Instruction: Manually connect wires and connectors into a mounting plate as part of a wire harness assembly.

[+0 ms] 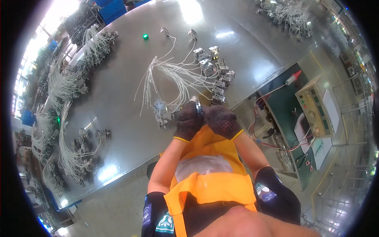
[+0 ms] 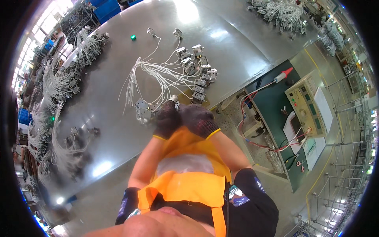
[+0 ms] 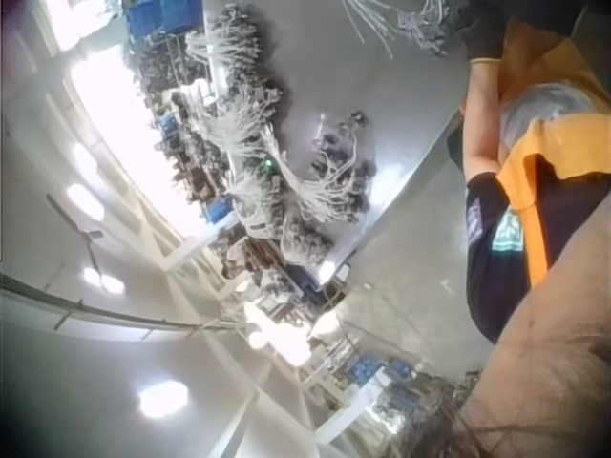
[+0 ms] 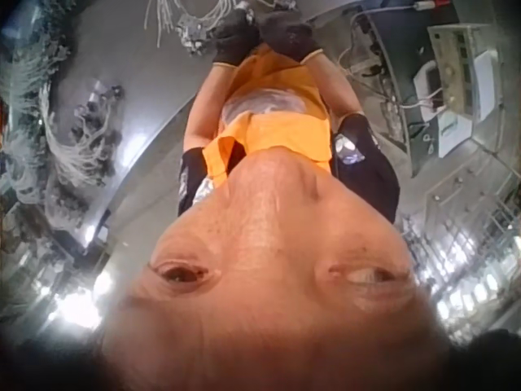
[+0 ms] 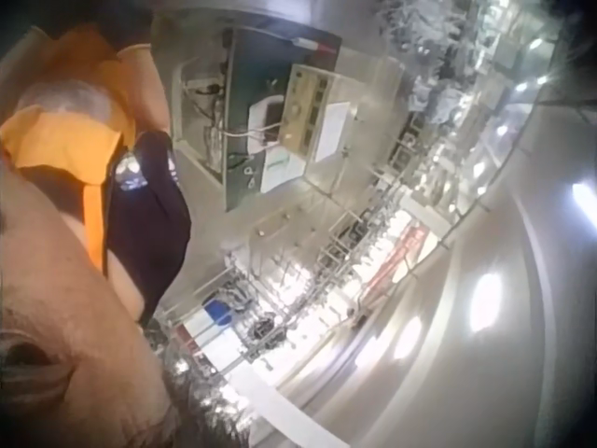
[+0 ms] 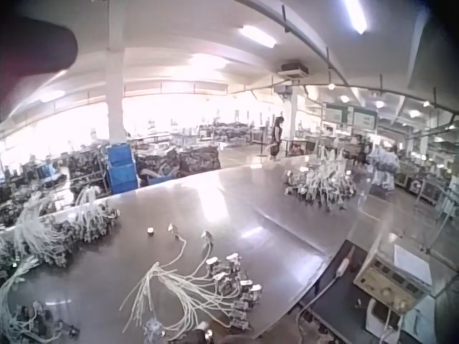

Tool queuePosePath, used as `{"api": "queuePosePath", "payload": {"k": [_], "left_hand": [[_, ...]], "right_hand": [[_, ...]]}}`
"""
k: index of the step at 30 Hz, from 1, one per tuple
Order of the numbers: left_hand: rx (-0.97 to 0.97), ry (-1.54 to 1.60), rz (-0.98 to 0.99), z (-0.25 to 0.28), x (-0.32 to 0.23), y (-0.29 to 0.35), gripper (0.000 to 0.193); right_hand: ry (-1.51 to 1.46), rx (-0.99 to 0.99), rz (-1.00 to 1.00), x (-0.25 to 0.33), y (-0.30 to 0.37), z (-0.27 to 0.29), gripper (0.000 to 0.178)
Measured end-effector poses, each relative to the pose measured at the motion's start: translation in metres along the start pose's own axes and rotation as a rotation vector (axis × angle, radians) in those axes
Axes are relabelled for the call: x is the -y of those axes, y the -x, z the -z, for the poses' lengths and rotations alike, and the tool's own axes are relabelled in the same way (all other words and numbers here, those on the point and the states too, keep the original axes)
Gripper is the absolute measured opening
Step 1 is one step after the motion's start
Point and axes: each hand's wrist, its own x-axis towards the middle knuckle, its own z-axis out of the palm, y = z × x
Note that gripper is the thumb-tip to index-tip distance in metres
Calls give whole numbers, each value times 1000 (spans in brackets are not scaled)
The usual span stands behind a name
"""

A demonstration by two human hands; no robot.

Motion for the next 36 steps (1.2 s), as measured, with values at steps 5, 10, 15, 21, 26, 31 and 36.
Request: {"api": "queuePosePath", "payload": {"k": [5,10,15,21,26,31,36], "left_hand": [[-160,-191,-329,80,-47,34,52],[87,-520,-460,162,-33,32,56],[187,-453,-348,159,-1,13,43],[63,-233,-387,101,-53,3,51],[-256,931,268,38,-51,20,57],[-310,864,208,7,-27,35,75],[-383,986,282,4,-7,30,67]], "right_hand": [[-583,-313,90,-11,21,0,42],[-894,360,-292,33,10,-21,52],[-900,-386,33,-21,-13,-67,57],[-1516,-137,-325,8,-7,-31,55],[-1503,-126,-284,-3,-6,-28,42],[-1090,-6,-331,-8,-8,-41,43],[-1084,-19,-229,-19,-11,-62,46]]}}
